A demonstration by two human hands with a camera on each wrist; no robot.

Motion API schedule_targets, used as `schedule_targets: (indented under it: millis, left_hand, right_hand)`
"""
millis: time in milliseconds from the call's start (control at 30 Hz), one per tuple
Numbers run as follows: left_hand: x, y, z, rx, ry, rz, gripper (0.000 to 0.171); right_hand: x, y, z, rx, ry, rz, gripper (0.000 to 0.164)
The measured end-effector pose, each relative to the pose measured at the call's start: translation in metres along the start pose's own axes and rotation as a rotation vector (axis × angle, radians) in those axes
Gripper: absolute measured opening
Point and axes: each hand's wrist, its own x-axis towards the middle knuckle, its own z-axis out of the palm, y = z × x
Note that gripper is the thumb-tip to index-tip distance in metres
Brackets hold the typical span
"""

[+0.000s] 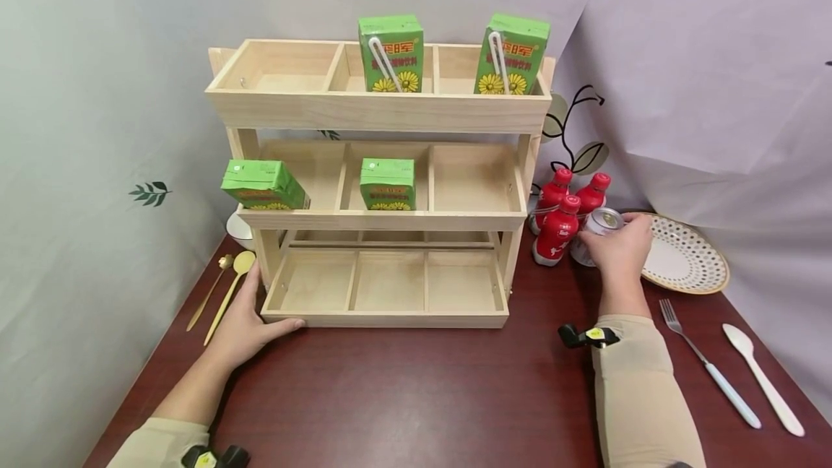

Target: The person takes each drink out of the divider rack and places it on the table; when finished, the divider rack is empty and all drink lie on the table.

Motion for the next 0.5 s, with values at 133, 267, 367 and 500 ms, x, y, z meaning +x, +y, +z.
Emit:
schedule_targets:
  millis: [133, 267, 367, 500]
  left_hand:
    - [0.0, -0.001, 0.0, -0.007, -0.002, 0.002, 0.133]
    - [0.0, -0.001, 0.001, -0.001, -0.001, 0.004, 0.133]
    - [0.0, 0.007, 0.0, -0.006, 0.002, 0.011, 0.133]
    - [-0.002, 0.026, -0.003, -0.03, -0.002, 0.016, 0.13]
  right_hand:
    - [0.0, -0.001, 0.0, 0.004, -0.054, 0.0, 0.085]
    - [0.0, -0.001, 0.0, -0.002, -0.081, -0.01, 0.085]
    - [0.0, -0.002, -0.001, -0.008, -0.096, -0.013, 0.085]
    - [0.0, -0.004, -0.005, -0.029, -0.138, -0.007, 0.088]
